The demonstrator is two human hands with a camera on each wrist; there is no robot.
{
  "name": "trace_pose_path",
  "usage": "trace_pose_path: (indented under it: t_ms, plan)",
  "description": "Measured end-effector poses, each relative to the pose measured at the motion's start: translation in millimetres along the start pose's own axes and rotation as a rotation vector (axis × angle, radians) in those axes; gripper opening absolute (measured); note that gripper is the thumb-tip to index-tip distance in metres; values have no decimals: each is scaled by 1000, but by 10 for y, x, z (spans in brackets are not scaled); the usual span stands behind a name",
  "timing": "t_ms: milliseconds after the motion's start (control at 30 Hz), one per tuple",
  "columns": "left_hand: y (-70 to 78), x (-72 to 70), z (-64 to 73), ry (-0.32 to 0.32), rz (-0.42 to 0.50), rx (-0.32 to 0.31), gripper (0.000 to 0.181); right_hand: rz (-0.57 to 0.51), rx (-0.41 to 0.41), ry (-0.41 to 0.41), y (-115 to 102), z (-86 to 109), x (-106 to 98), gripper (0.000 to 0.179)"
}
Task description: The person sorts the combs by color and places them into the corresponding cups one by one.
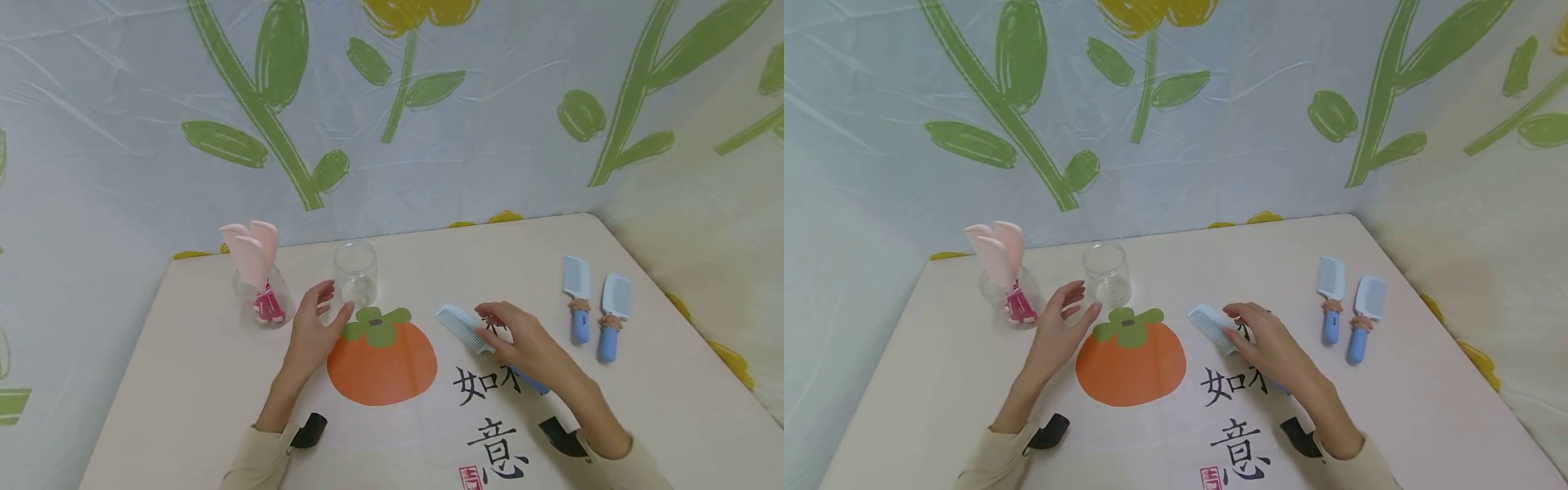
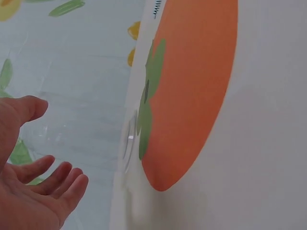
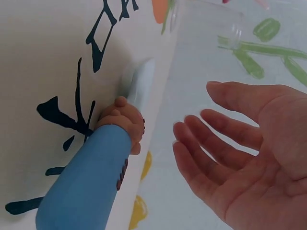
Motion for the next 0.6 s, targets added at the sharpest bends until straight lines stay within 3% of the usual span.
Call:
trace_pose_path:
  t_ms: [400, 600]
  plan:
    - [-107, 83, -135, -9, -84, -32, 82, 49, 11, -46, 121, 93, 40, 47]
    - [-135, 142, -205, -16, -60, -45, 86, 62, 39, -86, 192, 133, 79, 45]
Point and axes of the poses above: each hand's wrist, its own z-axis away from the middle knuckle, its own x-axis out of the palm, y = z × x, the point moved 9 cm from there along -z, towards the middle knuckle, and after that the axes turned 9 degrees about z, right-handed, at the moved point
